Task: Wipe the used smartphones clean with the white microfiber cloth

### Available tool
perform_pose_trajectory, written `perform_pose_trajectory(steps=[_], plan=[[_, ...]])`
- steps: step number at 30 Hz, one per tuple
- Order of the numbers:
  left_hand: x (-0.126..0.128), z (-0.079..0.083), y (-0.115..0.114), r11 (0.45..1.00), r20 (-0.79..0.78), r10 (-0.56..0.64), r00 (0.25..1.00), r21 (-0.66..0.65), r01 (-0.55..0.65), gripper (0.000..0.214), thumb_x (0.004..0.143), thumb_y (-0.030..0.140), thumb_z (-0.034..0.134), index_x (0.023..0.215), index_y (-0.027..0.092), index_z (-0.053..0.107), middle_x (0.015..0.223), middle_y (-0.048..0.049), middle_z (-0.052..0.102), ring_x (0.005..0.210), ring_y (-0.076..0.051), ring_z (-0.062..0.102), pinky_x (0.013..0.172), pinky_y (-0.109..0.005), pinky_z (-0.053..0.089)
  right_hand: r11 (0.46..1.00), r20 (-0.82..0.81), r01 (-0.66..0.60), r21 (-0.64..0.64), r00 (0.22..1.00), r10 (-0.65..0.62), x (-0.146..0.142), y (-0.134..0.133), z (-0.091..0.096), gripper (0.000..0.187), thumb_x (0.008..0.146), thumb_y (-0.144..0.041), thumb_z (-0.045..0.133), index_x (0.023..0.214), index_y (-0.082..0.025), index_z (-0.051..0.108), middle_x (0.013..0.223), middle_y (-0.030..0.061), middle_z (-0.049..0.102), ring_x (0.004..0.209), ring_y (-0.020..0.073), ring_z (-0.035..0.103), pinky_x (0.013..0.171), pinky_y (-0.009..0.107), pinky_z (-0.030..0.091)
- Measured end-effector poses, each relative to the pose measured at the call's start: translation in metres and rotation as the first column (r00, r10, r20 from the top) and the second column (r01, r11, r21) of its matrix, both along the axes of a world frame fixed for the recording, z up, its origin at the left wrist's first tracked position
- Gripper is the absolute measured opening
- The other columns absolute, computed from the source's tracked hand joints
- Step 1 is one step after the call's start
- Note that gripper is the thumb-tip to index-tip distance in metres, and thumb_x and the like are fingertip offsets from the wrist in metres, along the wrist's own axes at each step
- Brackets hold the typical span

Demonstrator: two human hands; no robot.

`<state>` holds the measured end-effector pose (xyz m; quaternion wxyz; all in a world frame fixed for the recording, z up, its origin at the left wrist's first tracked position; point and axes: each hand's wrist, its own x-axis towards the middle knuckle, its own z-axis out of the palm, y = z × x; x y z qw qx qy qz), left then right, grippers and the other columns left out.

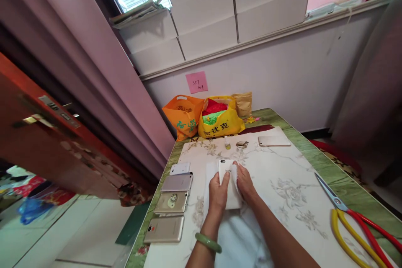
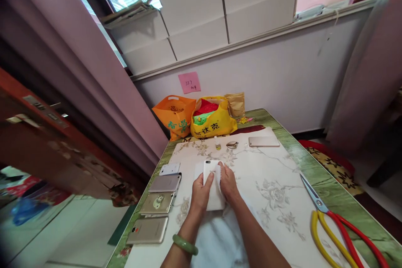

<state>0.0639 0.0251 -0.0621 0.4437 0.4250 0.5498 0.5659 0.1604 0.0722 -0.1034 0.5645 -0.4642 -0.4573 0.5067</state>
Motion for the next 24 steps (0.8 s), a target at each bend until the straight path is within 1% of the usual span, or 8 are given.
perform_pose_trajectory(steps=[6, 8, 12, 15, 18, 20, 22, 24], plan=[[-0.018, 0.018, 0.005, 0.980, -0.063, 0.193, 0.979, 0.053, -0.190, 0.043, 0.075, 0.052, 0.070, 0.095, 0.013, 0.072, 0.087, -0.0087, 0.075, 0.083, -0.024, 0.068, 0.075, -0.032, 0.051, 0.990, 0.192, -0.070, 0.119, 0.980, 0.047, -0.019, -0.021, 0.019, 0.049, 0.097, -0.058, 0.031, 0.081, -0.021, 0.061, 0.073, 0.0039, 0.068, 0.068, 0.0200, 0.061, 0.065, 0.028, 0.046], [-0.023, 0.020, 0.007, 0.960, 0.000, 0.276, 0.961, 0.046, -0.276, 0.045, 0.072, 0.052, 0.072, 0.094, 0.014, 0.071, 0.086, -0.0079, 0.075, 0.078, -0.023, 0.068, 0.072, -0.030, 0.052, 0.986, 0.261, -0.099, 0.131, 0.963, 0.062, -0.027, -0.030, 0.024, 0.047, 0.098, -0.055, 0.029, 0.082, -0.023, 0.059, 0.073, 0.0027, 0.067, 0.067, 0.0193, 0.061, 0.064, 0.027, 0.044], [-0.028, 0.019, 0.007, 0.916, 0.262, 0.389, 0.883, -0.010, -0.401, 0.047, 0.070, 0.054, 0.073, 0.097, 0.016, 0.068, 0.083, -0.0048, 0.074, 0.069, -0.018, 0.067, 0.067, -0.030, 0.053, 0.988, 0.311, -0.099, 0.123, 0.949, 0.056, -0.038, -0.043, 0.024, 0.046, 0.098, -0.055, 0.030, 0.077, -0.024, 0.055, 0.069, 0.0020, 0.065, 0.063, 0.0185, 0.058, 0.063, 0.027, 0.044], [-0.025, 0.021, 0.006, 0.873, 0.388, 0.464, 0.796, -0.049, -0.485, 0.048, 0.071, 0.054, 0.072, 0.101, 0.017, 0.066, 0.086, -0.0048, 0.073, 0.069, -0.019, 0.067, 0.066, -0.031, 0.053, 0.993, 0.249, -0.031, 0.114, 0.968, 0.001, -0.047, -0.050, 0.019, 0.046, 0.096, -0.059, 0.035, 0.075, -0.023, 0.054, 0.065, 0.0016, 0.063, 0.061, 0.0182, 0.056, 0.062, 0.028, 0.045], [-0.017, 0.023, 0.010, 0.813, 0.412, 0.553, 0.724, -0.074, -0.578, 0.047, 0.076, 0.054, 0.067, 0.107, 0.019, 0.064, 0.094, -0.0069, 0.073, 0.076, -0.021, 0.069, 0.068, -0.032, 0.054, 0.992, 0.110, 0.094, 0.084, 0.989, -0.103, -0.058, -0.055, 0.011, 0.049, 0.092, -0.064, 0.038, 0.077, -0.021, 0.057, 0.068, 0.0037, 0.065, 0.065, 0.0194, 0.058, 0.064, 0.030, 0.048], [-0.010, 0.021, 0.011, 0.786, 0.403, 0.590, 0.700, -0.087, -0.612, 0.046, 0.079, 0.054, 0.064, 0.109, 0.020, 0.063, 0.100, -0.0080, 0.073, 0.081, -0.022, 0.069, 0.071, -0.032, 0.054, 0.991, 0.011, 0.119, 0.062, 0.993, -0.120, -0.061, -0.058, 0.006, 0.050, 0.089, -0.066, 0.042, 0.080, -0.020, 0.060, 0.073, 0.0058, 0.068, 0.069, 0.0210, 0.060, 0.068, 0.032, 0.050], [-0.004, 0.016, 0.008, 0.803, 0.407, 0.563, 0.719, -0.064, -0.593, 0.044, 0.078, 0.052, 0.066, 0.110, 0.021, 0.063, 0.103, -0.0072, 0.072, 0.085, -0.022, 0.069, 0.072, -0.031, 0.054, 0.994, -0.078, 0.102, 0.036, 0.992, -0.099, -0.058, -0.057, 0.004, 0.049, 0.087, -0.066, 0.047, 0.083, -0.019, 0.061, 0.076, 0.0064, 0.069, 0.071, 0.0219, 0.061, 0.069, 0.033, 0.051], [-0.005, 0.012, -0.001, 0.865, 0.417, 0.460, 0.784, -0.011, -0.502, 0.042, 0.076, 0.050, 0.071, 0.106, 0.022, 0.064, 0.094, -0.0047, 0.073, 0.077, -0.019, 0.068, 0.067, -0.028, 0.053, 0.997, -0.167, 0.074, -0.010, 0.983, -0.075, -0.048, -0.055, 0.007, 0.047, 0.087, -0.065, 0.049, 0.086, -0.019, 0.061, 0.076, 0.0057, 0.068, 0.070, 0.0217, 0.061, 0.066, 0.032, 0.051]])
